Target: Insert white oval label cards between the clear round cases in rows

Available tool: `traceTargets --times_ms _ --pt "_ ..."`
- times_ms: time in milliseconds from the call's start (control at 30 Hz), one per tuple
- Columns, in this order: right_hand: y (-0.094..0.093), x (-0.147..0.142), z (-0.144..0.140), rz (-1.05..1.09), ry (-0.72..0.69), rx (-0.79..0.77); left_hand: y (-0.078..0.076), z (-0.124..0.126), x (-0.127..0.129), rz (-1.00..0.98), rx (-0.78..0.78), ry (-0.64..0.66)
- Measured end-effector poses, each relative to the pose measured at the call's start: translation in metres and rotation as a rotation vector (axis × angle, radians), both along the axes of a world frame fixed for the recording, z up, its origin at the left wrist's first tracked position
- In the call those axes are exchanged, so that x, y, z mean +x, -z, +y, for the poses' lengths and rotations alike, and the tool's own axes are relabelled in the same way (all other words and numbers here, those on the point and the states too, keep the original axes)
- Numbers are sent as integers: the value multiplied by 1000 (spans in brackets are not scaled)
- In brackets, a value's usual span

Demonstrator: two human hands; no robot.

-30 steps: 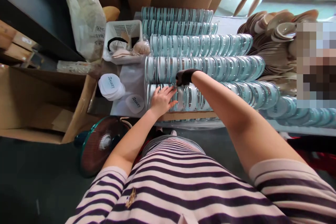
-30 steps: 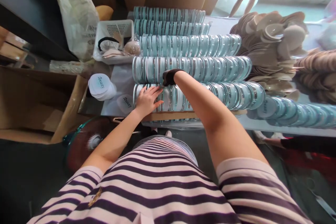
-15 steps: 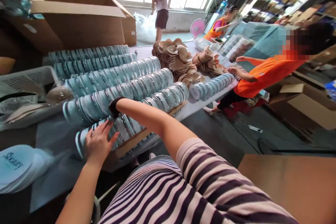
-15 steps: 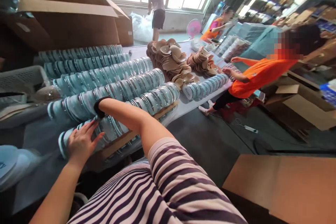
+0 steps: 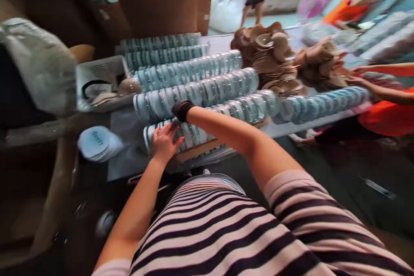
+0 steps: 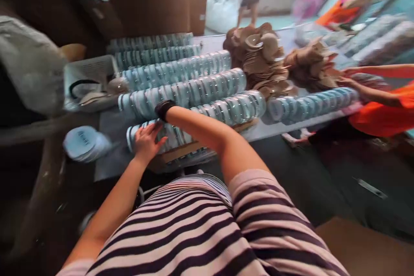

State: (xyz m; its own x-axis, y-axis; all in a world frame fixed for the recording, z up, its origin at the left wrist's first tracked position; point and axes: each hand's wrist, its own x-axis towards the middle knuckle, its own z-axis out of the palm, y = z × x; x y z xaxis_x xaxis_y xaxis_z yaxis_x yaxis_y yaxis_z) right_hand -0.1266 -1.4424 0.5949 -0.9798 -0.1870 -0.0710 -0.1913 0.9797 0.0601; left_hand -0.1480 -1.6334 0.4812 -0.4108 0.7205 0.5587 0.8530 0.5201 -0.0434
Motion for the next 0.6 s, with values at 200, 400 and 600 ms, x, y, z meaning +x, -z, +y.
traceTargets --times_ms 200,400,600 --pt "39 21 -7 180 123 -93 0 2 -3 -3 1 -7" --pt "133 92 -33 160 152 -181 -3 2 -2 -28 -7 -12" --pt "177 95 -44 84 167 -213 -6 3 2 -11 -20 -39"
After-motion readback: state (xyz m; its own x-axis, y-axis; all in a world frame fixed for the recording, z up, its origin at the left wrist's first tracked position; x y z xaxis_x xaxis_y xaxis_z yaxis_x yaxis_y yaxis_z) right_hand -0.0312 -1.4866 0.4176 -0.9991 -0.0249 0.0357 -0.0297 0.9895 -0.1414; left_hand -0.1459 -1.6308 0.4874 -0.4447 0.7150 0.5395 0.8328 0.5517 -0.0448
